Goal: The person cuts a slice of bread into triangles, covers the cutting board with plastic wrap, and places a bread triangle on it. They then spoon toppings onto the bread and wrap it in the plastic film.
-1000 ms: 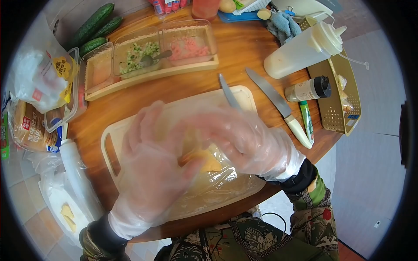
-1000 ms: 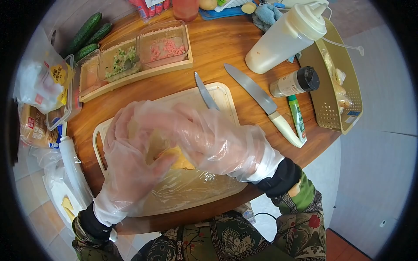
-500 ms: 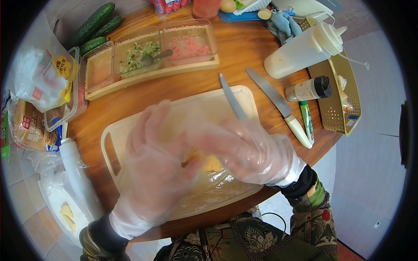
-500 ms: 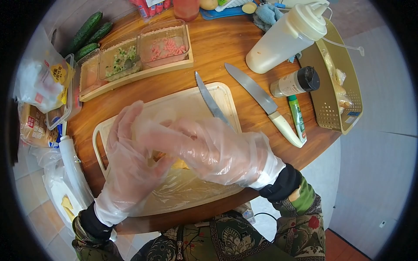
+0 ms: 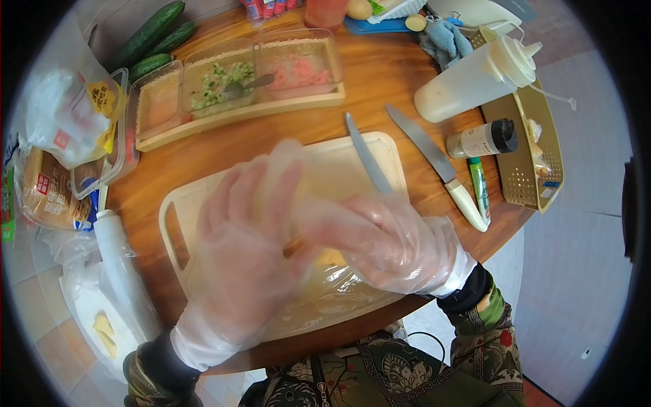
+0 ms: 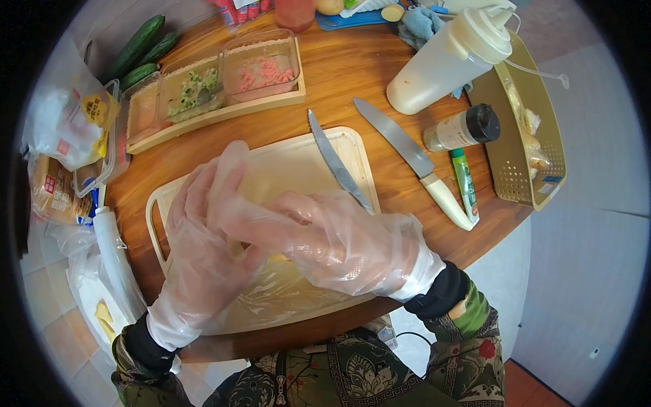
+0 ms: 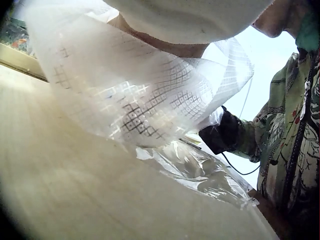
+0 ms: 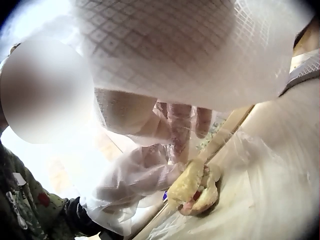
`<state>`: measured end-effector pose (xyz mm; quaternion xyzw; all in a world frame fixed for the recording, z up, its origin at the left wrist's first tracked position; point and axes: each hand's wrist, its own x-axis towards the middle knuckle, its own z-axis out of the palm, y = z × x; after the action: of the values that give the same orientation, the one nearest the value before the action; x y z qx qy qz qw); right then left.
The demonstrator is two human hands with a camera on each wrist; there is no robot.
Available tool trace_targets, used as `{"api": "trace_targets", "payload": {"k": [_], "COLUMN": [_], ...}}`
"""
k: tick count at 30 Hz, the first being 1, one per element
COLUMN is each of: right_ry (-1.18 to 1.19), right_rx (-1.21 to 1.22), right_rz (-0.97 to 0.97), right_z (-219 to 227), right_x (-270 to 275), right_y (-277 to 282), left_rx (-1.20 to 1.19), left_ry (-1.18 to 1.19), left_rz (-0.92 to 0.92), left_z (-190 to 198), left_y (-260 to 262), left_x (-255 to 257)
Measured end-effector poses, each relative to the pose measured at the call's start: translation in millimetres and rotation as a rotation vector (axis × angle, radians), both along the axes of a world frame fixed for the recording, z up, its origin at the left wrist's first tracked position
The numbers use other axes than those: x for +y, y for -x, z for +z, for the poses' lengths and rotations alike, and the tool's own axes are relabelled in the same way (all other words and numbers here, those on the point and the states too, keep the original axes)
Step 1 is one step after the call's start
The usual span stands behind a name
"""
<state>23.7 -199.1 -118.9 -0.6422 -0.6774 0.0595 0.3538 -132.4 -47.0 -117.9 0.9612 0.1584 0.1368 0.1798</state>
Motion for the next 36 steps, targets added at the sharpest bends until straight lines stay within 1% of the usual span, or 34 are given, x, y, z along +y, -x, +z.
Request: {"api": "trace_targets", "payload": {"k": [1, 3, 4, 6, 7, 9, 12, 16, 18, 19, 21, 22, 24, 25, 27, 28, 30, 31, 33, 34, 36], "right_ry": [0.000, 0.114, 0.113, -0.022, -0.021, -0.030, -0.014, 0.008, -0.010, -0.009, -0.030, -0.030, 0.002, 0.002, -0.036, -0.036, 0.085, 0.083, 0.072, 0.073, 0.068], "right_rx": [0.001, 0.114, 0.114, 0.196, 0.196, 0.084, 0.037, 0.124, 0.043, 0.043, 0.064, 0.064, 0.112, 0.113, 0.006, 0.008, 0.080, 0.085, 0.128, 0.131, 0.106], "right_rz": [0.002, 0.026, 0.028, 0.081, 0.084, 0.040, 0.035, 0.113, 0.065, 0.067, -0.074, -0.070, 0.038, 0.040, -0.002, 0.002, 0.000, 0.012, 0.016, 0.030, -0.030], "right_z": [1.6, 5.0, 2.0, -6.6, -5.7, -2.9, -5.3, -1.3, -5.9, -5.5, -4.1, -2.8, 0.0, 0.2, -0.1, -0.2, -0.7, 0.6, 4.9, 3.9, 1.5], "right_x": [-0.7, -1.0, -0.3, 1.0, 0.1, -3.4, -4.2, 3.1, 0.4, -0.8, -1.6, -1.0, 0.4, 1.5, 3.4, 1.9, -2.2, -0.9, 3.9, 4.9, 5.5], "right_y": [0.0, -0.2, -0.1, -0.3, 0.3, 2.3, 4.2, 4.0, 7.4, 11.3, 19.3, 17.7, 12.1, 11.9, 12.3, 12.6, 12.5, 12.2, 12.6, 14.5, 18.0], "left_rx": [0.001, 0.107, 0.107, 0.131, 0.131, 0.148, 0.148, 0.151, 0.148, 0.147, 0.146, 0.146, 0.166, 0.167, 0.200, 0.202, 0.070, 0.073, 0.189, 0.191, 0.103], "left_ry": [0.000, -0.030, -0.030, -0.025, -0.024, 0.000, -0.027, 0.008, 0.004, 0.005, -0.031, -0.030, -0.031, -0.031, 0.226, 0.227, 0.456, 0.455, 0.319, 0.320, 0.276], "left_rz": [0.002, -0.030, -0.028, -0.028, -0.026, -0.011, 0.006, 0.007, 0.000, 0.002, 0.008, 0.011, -0.031, -0.029, -0.085, -0.081, -0.085, -0.072, -0.114, -0.099, -0.237], "left_z": [0.7, 3.4, 4.5, 6.2, 6.3, 6.6, 7.4, 9.2, 8.2, 7.9, 7.8, 8.1, 9.5, 11.2, 13.8, 12.8, 11.2, 18.4, 39.0, 35.7, 26.0], "left_y": [1.0, 2.9, 3.2, 2.9, 3.1, 3.9, 4.3, 3.5, 4.1, 4.1, 4.3, 4.8, 5.7, 5.7, 6.1, 8.0, 12.3, 11.6, 9.5, 10.1, 10.1], "left_x": [-0.1, 0.1, 0.1, -0.2, -0.4, -1.0, -1.8, -1.2, -1.4, -1.8, -2.1, -1.4, 1.4, 4.6, 14.6, 20.1, 30.4, 34.5, 45.3, 49.5, 58.7]}}
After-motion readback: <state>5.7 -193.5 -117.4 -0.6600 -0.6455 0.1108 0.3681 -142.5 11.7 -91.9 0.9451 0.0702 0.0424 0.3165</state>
